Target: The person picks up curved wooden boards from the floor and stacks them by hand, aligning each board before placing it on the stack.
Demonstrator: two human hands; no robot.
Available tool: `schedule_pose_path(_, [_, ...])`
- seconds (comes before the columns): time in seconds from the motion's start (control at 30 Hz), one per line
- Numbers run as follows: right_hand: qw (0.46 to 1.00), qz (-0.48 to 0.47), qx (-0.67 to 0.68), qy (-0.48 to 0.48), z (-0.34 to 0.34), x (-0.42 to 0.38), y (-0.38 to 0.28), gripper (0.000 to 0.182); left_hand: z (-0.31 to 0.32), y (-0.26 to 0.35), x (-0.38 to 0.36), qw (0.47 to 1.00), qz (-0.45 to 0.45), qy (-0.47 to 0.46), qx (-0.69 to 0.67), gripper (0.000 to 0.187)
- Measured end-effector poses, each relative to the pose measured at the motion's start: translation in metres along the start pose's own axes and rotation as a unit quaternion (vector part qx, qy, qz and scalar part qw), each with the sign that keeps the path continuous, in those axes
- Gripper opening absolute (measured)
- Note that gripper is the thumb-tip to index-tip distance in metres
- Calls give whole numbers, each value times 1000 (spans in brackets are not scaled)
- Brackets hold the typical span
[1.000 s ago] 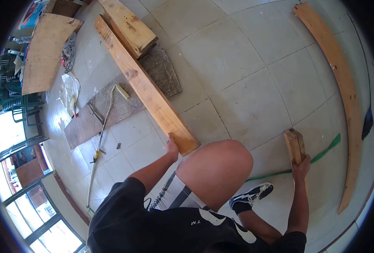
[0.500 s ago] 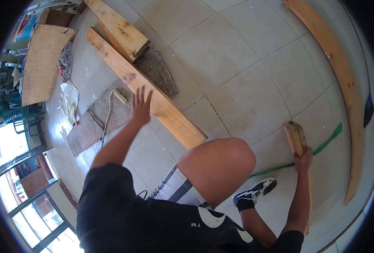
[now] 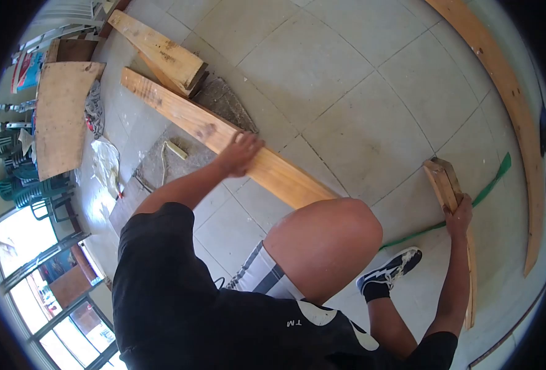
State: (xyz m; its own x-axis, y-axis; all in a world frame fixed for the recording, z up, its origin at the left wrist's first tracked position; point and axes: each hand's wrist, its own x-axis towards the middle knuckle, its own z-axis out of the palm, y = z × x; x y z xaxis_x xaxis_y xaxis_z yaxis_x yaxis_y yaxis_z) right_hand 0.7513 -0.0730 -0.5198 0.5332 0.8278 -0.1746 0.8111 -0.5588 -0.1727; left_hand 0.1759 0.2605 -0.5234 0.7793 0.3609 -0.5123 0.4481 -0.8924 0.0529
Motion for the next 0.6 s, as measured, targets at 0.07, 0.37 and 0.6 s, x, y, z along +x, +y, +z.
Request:
schedule_pose_path(0.07, [1000, -5, -6, 10, 0, -1, -1, 63, -15, 42, 15, 1000, 3, -1, -22, 86])
schedule_pose_path(0.37, [999, 2, -46, -23, 2, 8, -6, 54, 5, -40, 29, 984, 57, 17, -169, 91])
schedule_pose_path(0.6, [997, 35, -45, 44, 5, -2, 1, 51, 6, -22, 29, 996, -12, 0, -87, 103])
